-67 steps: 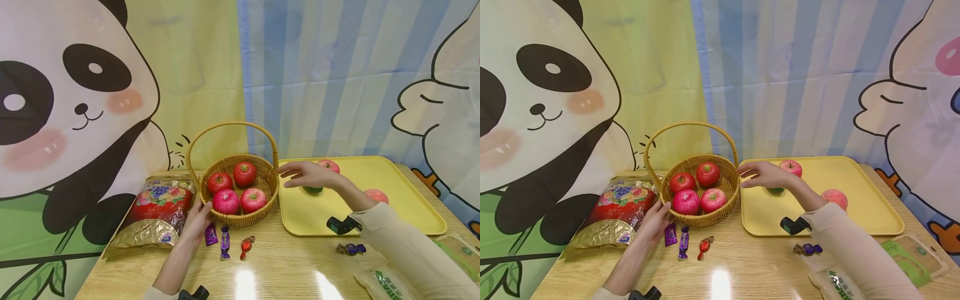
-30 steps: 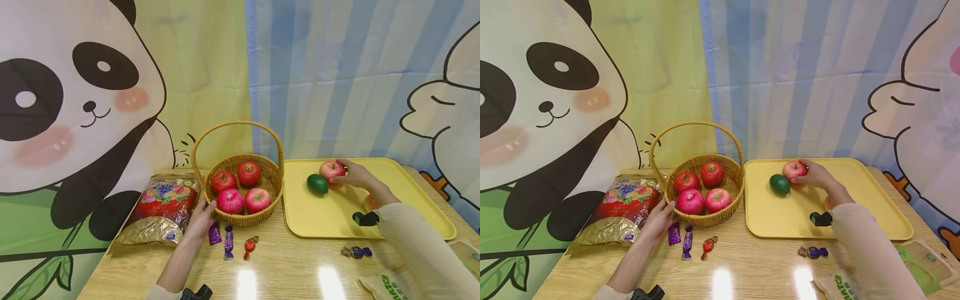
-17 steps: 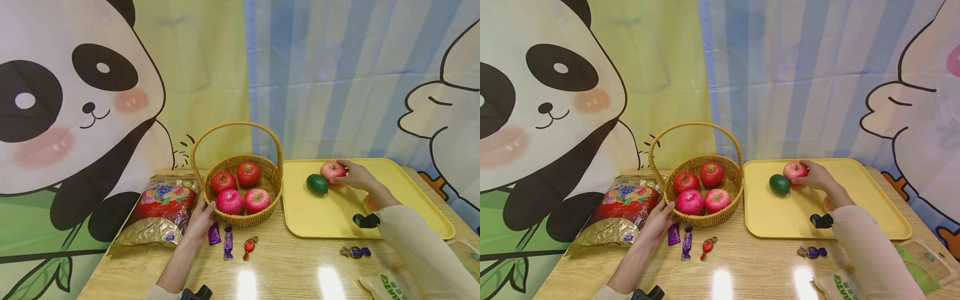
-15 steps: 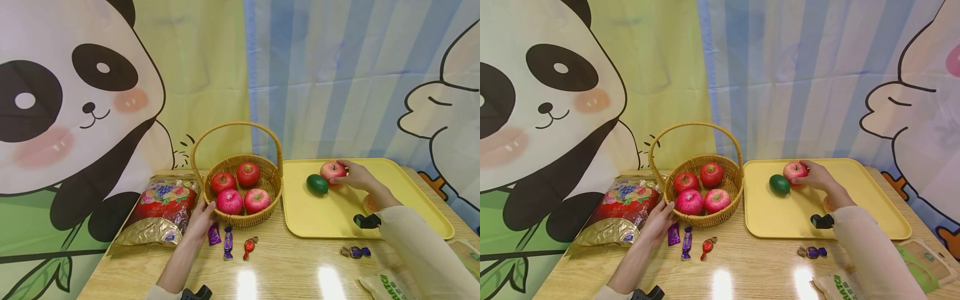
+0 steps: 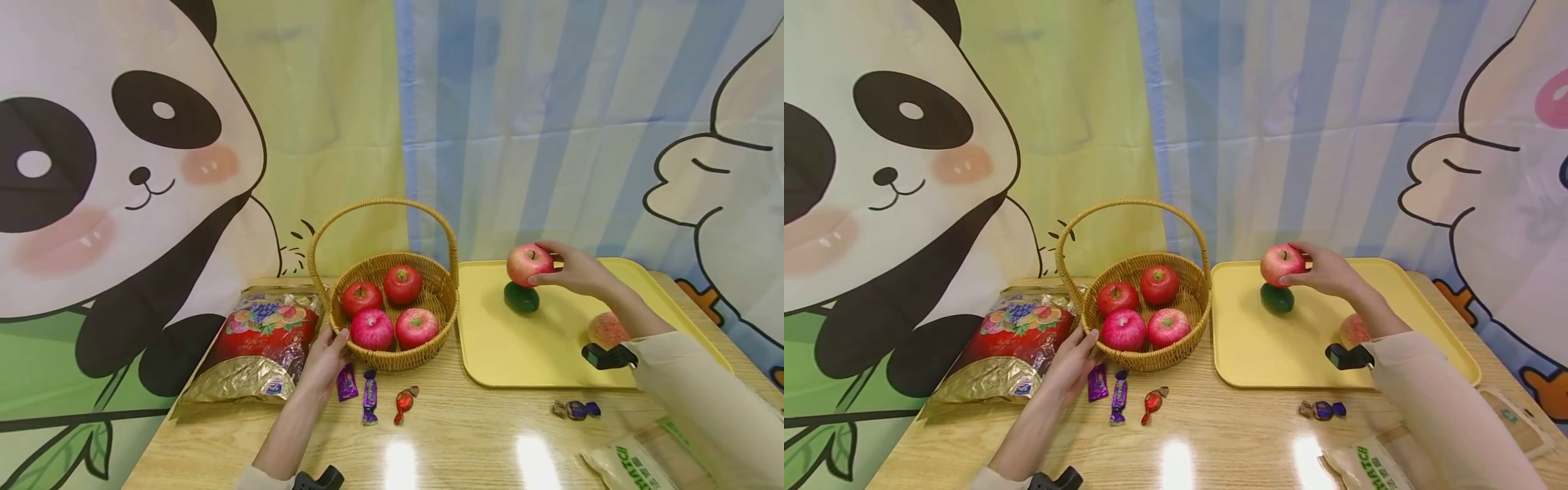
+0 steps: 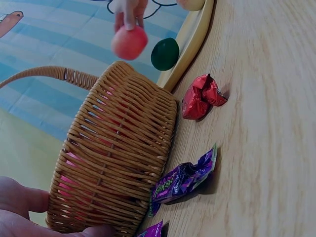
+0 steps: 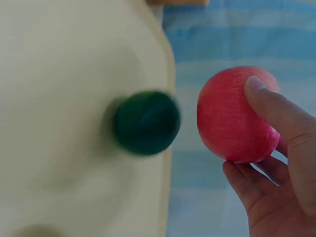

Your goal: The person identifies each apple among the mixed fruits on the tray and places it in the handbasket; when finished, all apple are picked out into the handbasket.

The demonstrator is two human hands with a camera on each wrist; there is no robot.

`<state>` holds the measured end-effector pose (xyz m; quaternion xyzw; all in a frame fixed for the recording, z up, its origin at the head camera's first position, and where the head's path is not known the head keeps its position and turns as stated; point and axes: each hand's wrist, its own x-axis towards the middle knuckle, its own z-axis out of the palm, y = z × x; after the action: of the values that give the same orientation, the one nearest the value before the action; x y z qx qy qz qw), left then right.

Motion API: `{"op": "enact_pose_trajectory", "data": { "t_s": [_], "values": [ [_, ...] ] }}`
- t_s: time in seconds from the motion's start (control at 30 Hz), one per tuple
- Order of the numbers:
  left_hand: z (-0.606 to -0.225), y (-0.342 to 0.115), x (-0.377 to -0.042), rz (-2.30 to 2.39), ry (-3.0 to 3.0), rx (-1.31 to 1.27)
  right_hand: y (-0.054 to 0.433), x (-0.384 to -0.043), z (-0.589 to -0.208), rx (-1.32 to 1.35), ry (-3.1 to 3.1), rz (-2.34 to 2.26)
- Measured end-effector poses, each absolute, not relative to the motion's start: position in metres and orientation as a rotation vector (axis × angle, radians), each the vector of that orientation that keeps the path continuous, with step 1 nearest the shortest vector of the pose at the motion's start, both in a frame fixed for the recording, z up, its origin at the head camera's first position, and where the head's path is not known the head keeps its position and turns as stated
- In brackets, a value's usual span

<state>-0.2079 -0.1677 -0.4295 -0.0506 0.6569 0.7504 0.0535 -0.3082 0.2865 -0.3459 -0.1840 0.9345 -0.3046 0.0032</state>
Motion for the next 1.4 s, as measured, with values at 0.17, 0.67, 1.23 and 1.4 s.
{"op": "enact_pose_trajectory", "data": {
  "t_s": [0.17,0.67,1.23,1.4],
  "values": [
    [-0.429,-0.168,-0.207,2.298,1.993,-0.141,0.255,-0.296,-0.323,-0.688,2.777,-1.035],
    [-0.430,-0.167,-0.208,2.299,1.983,-0.140,0.148,-0.288,-0.328,-0.979,2.611,-1.087],
    [-0.429,-0.168,-0.206,2.282,2.001,-0.136,0.087,-0.297,-0.342,-0.731,2.935,-0.784],
    [-0.429,-0.168,-0.207,2.292,1.996,-0.142,0.083,-0.301,-0.348,-0.690,2.953,-0.757]
  ]
}}
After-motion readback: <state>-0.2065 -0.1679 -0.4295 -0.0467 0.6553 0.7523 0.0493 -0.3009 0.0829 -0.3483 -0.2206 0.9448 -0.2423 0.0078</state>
